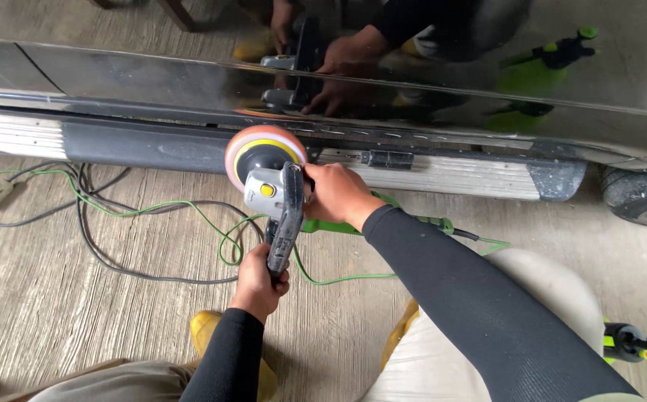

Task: The person uses a rotary polisher to buff the lower side panel of a black car. They pause to apply a white polishing compound from a tube onto the car's surface and the polishing pad, then resume buffing the area.

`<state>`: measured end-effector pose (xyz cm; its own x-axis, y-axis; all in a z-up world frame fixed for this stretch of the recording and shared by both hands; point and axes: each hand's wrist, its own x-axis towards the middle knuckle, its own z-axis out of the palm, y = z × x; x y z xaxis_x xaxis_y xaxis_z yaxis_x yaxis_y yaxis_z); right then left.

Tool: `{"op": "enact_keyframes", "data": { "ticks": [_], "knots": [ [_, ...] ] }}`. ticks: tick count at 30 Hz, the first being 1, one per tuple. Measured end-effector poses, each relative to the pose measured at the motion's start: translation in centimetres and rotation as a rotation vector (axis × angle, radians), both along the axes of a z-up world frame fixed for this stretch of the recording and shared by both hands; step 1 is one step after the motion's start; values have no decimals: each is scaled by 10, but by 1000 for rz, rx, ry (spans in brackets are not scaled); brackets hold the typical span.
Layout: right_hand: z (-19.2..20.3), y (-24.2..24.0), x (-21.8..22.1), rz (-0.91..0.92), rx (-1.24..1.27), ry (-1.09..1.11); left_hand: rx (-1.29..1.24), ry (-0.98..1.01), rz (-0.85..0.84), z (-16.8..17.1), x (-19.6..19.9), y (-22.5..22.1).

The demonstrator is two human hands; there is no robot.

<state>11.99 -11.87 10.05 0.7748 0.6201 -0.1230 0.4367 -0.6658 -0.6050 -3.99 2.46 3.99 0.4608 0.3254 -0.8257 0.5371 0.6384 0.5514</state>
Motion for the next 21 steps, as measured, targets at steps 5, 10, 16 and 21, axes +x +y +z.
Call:
{"op": "enact_keyframes", "data": {
  "ticks": [5, 10, 16, 21],
  "knots": [
    [-3, 16, 2, 13, 27, -5, -11, -8, 37, 4, 2, 13],
    [-12, 22, 12, -9, 35, -5, -20, 7, 8, 15, 6, 18],
    [-17, 26, 18, -8, 22, 48, -37, 25, 2, 20, 8, 20],
    [-20, 28, 22, -17, -13, 72, -57, 32, -11, 24, 10, 20]
  ]
}}
